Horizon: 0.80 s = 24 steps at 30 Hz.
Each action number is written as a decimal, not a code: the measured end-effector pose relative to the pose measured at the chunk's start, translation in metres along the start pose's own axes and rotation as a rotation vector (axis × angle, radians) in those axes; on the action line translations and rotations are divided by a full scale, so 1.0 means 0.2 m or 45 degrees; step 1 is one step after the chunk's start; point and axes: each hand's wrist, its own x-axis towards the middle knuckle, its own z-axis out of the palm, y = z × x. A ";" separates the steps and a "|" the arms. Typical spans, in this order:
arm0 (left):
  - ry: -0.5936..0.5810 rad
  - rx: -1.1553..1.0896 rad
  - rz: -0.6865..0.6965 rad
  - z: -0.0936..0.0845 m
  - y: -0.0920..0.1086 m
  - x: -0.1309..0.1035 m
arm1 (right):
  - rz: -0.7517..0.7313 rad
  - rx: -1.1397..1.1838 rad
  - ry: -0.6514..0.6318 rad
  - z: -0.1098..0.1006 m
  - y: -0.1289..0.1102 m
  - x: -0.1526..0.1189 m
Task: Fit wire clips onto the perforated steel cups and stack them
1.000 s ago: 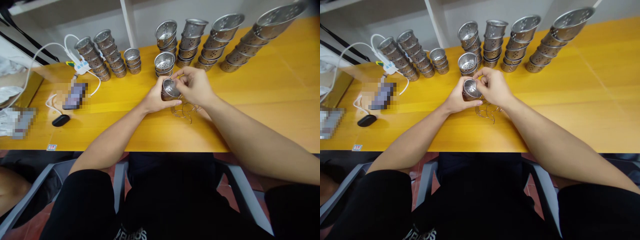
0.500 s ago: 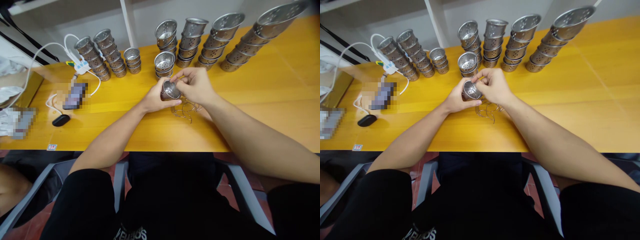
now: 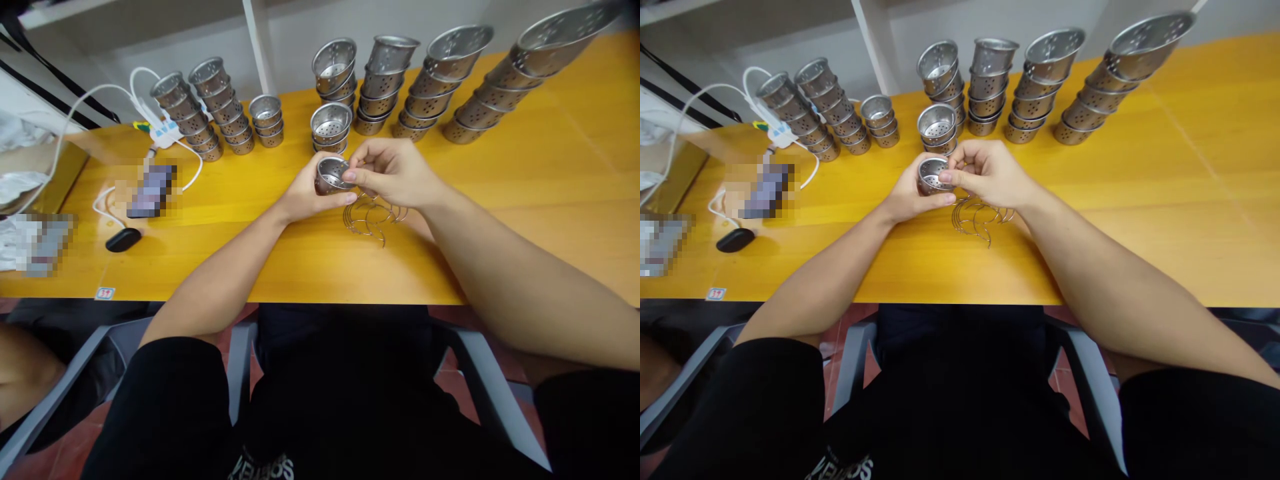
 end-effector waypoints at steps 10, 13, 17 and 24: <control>-0.022 0.049 0.062 0.01 -0.05 0.01 | 0.058 -0.006 0.035 -0.01 0.05 0.00; -0.026 0.059 0.042 0.01 -0.03 0.00 | 0.065 -0.019 0.032 0.00 0.03 0.00; -0.011 0.064 -0.020 0.01 0.00 0.00 | 0.090 -0.082 0.038 0.00 0.03 0.00; -0.002 0.092 -0.070 0.01 0.02 0.01 | 0.113 -0.132 0.038 0.01 0.02 0.01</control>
